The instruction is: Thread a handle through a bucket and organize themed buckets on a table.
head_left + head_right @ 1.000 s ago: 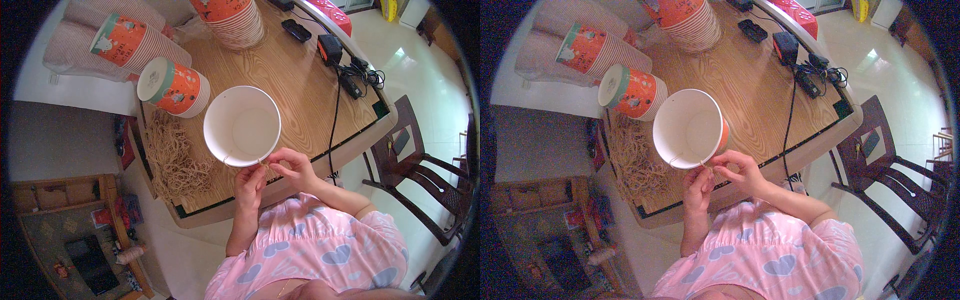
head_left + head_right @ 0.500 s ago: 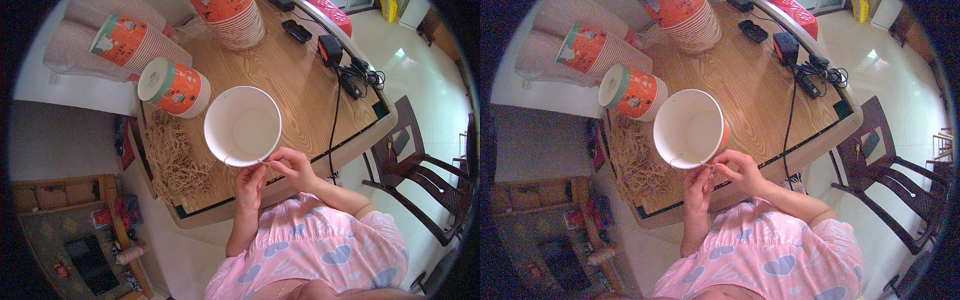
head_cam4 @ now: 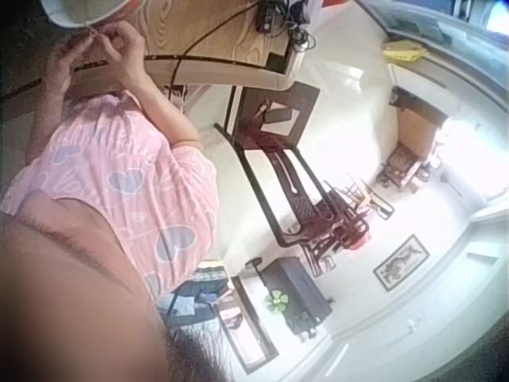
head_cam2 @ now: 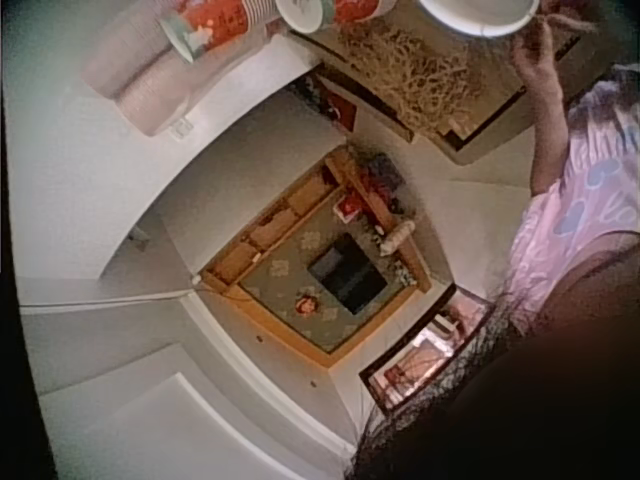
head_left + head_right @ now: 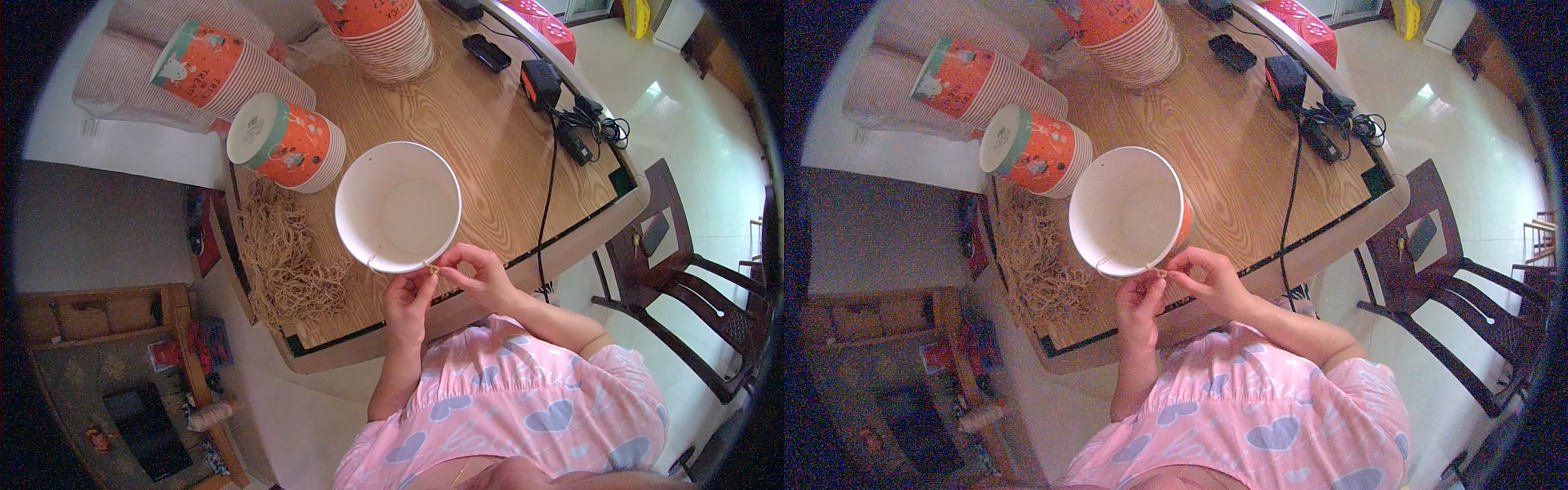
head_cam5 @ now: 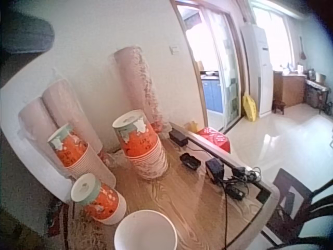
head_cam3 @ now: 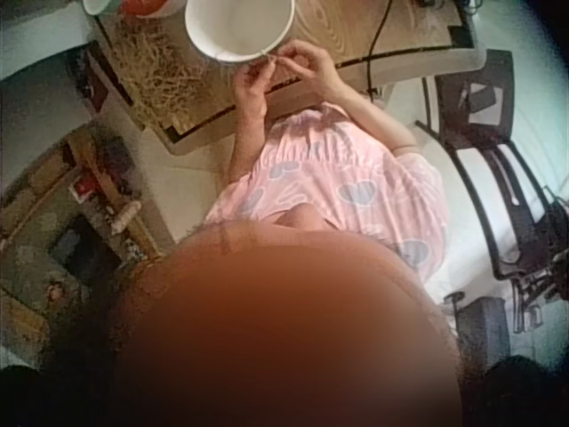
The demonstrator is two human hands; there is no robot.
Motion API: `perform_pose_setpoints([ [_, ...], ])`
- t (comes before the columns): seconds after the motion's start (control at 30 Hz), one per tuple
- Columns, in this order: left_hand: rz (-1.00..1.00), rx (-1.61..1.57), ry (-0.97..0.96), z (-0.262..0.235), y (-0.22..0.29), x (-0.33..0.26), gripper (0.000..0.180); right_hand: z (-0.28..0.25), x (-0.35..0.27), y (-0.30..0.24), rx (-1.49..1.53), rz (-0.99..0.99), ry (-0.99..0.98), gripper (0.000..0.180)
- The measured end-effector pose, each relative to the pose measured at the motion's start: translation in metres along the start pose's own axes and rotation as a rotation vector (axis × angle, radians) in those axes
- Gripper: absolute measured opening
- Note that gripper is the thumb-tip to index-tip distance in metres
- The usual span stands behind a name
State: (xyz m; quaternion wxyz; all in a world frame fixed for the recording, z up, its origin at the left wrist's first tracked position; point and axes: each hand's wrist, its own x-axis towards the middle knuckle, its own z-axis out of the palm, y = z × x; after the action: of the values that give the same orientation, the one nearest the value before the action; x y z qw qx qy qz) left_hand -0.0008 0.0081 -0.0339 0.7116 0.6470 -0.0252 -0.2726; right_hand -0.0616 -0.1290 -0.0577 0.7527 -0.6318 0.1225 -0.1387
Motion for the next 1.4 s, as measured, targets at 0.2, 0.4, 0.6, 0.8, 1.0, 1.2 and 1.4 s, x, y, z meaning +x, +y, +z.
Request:
perform_pose_setpoints([
  [0.2, 0.062, 0.006, -0.011, 0.0, -0.002, -0.003, 0.014, 0.0, 0.001, 0.003, -0.035, -0.079, -0.021, 0.008],
  [0.4, 0.088, 0.03, 0.049, 0.004, -0.002, 0.0, 0.015, 0.001, 0.0, 0.001, -0.05, -0.01, -0.031, 0.013],
  [0.6, 0.207, 0.119, 0.048, -0.003, -0.012, 0.003, 0.011, 0.0, -0.001, 0.0, -0.05, 0.015, -0.058, 0.013],
  [0.8, 0.246, 0.308, 0.034, -0.009, -0.02, 0.006, 0.009, 0.0, -0.001, 0.0, -0.131, -0.134, -0.01, 0.012],
  [1.0, 0.365, 0.508, -0.004, -0.011, -0.03, 0.009, 0.014, 0.004, 0.001, -0.005, -0.213, -0.304, 0.031, 0.015],
  [1.2, 0.366, 0.485, -0.032, -0.011, -0.037, 0.011, 0.018, 0.007, 0.0, -0.002, -0.242, -0.278, 0.043, 0.015],
  [1.4, 0.211, 0.628, -0.081, -0.013, -0.032, 0.009, 0.022, 0.006, 0.0, 0.001, -0.317, -0.317, 0.062, 0.017],
])
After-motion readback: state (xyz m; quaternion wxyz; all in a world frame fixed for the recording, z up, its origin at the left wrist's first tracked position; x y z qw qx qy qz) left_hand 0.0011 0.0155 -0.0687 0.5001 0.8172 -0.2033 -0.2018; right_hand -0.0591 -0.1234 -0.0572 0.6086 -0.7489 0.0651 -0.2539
